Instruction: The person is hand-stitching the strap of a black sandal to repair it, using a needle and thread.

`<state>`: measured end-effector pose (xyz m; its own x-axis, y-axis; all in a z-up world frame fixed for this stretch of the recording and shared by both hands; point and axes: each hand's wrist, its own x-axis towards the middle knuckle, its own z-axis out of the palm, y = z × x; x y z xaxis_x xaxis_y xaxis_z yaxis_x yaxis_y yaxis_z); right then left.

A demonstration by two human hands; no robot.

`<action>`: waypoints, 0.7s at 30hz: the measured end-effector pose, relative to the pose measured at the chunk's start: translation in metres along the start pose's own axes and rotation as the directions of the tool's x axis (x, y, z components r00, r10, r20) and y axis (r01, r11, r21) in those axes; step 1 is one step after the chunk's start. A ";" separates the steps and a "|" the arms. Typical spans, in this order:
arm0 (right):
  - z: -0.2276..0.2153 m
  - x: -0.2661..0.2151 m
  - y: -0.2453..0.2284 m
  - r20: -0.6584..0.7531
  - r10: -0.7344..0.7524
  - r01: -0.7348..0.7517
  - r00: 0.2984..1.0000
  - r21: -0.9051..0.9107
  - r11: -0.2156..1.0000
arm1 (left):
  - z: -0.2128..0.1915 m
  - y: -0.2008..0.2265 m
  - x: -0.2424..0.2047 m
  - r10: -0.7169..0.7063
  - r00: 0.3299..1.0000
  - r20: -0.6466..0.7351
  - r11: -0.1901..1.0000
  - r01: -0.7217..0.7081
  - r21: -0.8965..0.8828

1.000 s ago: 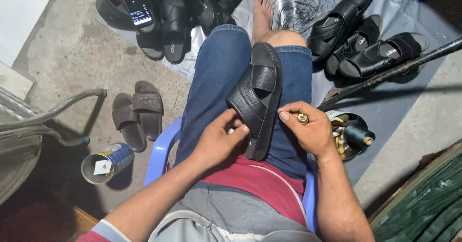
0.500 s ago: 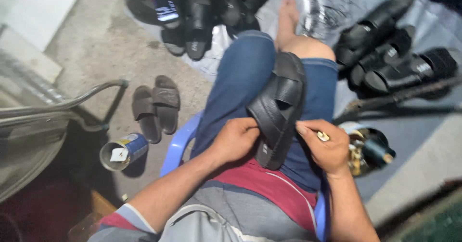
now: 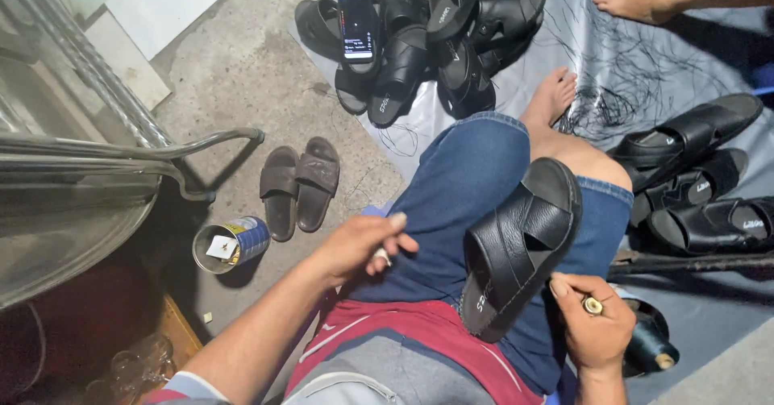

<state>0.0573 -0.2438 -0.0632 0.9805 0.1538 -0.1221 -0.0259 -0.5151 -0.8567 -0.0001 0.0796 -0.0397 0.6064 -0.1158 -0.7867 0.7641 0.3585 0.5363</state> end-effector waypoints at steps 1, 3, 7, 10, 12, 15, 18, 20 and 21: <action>0.000 0.000 0.000 -0.011 0.022 -0.022 1.000 0.007 1.000 | -0.011 -0.003 0.003 -0.005 0.997 -0.076 0.988 -0.006 -0.152; 0.000 -0.001 -0.003 -0.021 0.042 -0.041 0.999 0.016 0.999 | -0.029 -0.005 0.008 -0.019 0.989 -0.150 0.953 -0.027 -0.301; 0.004 -0.003 -0.021 -0.080 0.086 -0.091 0.993 -0.055 0.994 | -0.064 -0.002 0.014 0.006 0.908 -0.419 0.838 -0.233 -0.493; 0.008 -0.012 -0.029 -0.129 0.109 -0.120 0.986 -0.082 0.989 | -0.087 -0.009 0.011 0.048 0.829 -0.557 0.973 -0.166 -0.163; 0.012 -0.015 -0.034 -0.147 0.097 -0.111 0.984 -0.096 0.989 | -0.103 -0.022 0.011 0.079 0.772 -0.631 0.996 -0.035 0.082; 0.016 -0.017 -0.042 -0.157 0.042 -0.055 0.987 -0.081 0.995 | -0.118 -0.046 0.016 0.358 0.768 -0.531 0.591 0.253 0.766; 0.021 -0.017 -0.040 -0.183 0.034 -0.041 0.982 -0.036 0.998 | -0.102 -0.043 0.013 0.444 0.738 -0.509 0.522 0.249 0.816; 0.023 -0.016 -0.032 -0.234 0.047 -0.035 0.971 0.054 0.998 | -0.076 -0.019 -0.001 0.442 0.791 -0.422 0.609 0.080 0.789; 0.022 -0.015 -0.036 -0.234 0.046 -0.034 0.971 0.053 0.998 | -0.069 -0.016 0.003 0.443 0.791 -0.422 0.610 0.079 0.788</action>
<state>0.0394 -0.2095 -0.0418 0.9966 -0.0716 -0.0405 -0.0698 -0.4744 -0.8775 -0.0255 0.1375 -0.0720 0.7252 0.4580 -0.5141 0.6876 -0.5209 0.5058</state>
